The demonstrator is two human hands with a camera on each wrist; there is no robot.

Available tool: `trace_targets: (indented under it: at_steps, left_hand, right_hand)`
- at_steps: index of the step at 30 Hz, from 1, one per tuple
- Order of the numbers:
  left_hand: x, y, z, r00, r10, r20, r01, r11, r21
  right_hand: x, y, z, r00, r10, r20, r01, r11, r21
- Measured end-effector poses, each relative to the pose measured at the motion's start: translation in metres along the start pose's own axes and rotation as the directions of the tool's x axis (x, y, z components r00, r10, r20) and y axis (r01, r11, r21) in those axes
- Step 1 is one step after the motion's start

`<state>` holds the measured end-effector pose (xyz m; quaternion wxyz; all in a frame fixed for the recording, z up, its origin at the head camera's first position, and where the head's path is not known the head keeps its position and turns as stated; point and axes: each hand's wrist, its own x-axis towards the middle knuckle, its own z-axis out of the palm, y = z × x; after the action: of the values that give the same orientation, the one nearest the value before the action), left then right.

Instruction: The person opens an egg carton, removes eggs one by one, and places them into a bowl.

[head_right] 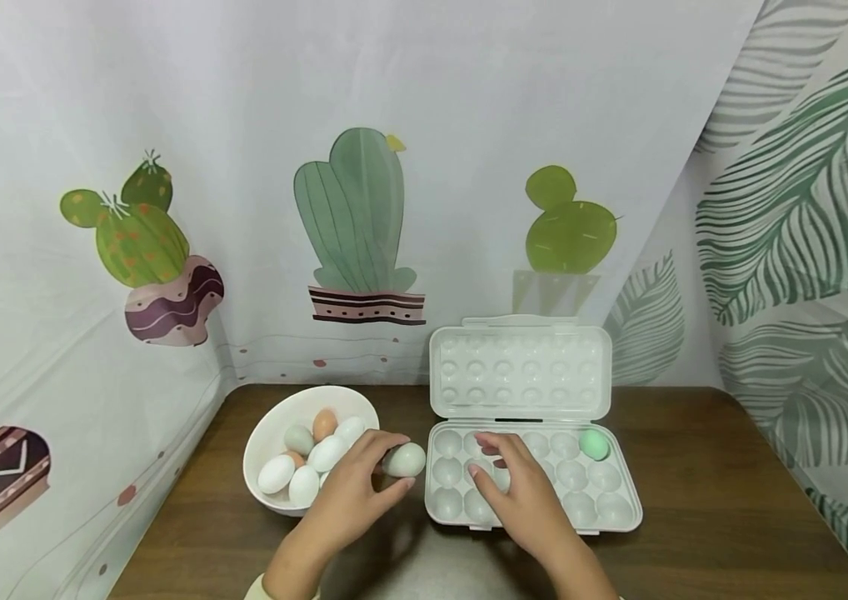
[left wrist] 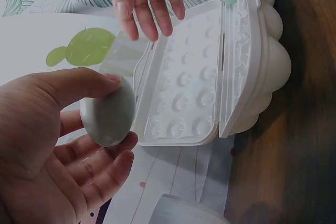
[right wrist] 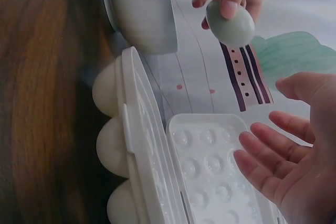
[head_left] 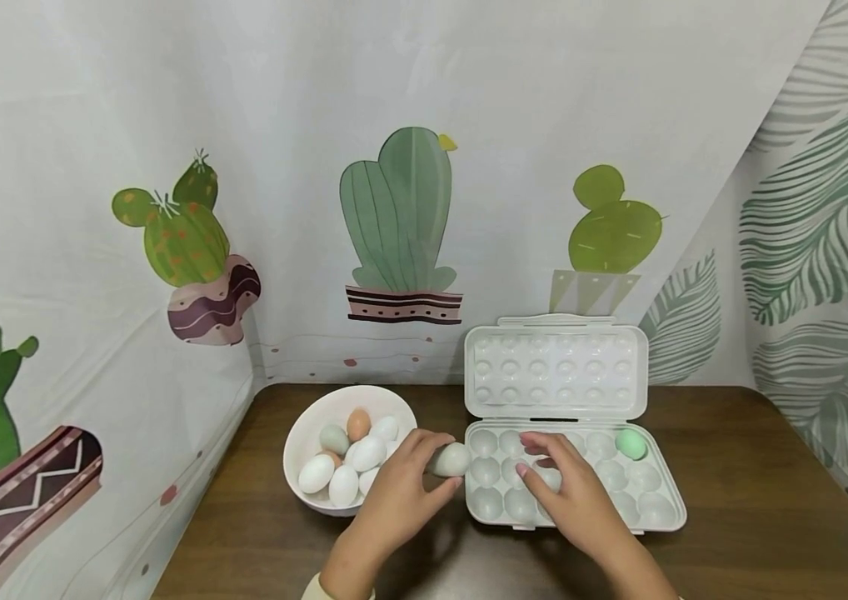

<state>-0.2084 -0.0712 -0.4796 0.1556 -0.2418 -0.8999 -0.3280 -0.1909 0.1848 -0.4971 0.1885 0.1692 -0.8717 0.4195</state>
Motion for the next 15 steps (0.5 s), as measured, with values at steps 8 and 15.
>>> trace_targets:
  at_steps: [8, 15]
  left_hand:
    - [0.0, -0.005, -0.006, 0.999, -0.034, -0.023, 0.034, 0.999, -0.005]
    - [0.002, -0.008, -0.011, 0.996, -0.085, -0.035, 0.085, 0.996, -0.026]
  right_hand:
    - [0.001, 0.006, -0.006, 0.999, 0.04, -0.028, -0.041, 0.998, -0.039]
    - [0.003, 0.013, -0.011, 0.998, 0.043, -0.054, -0.047, 0.997, -0.068]
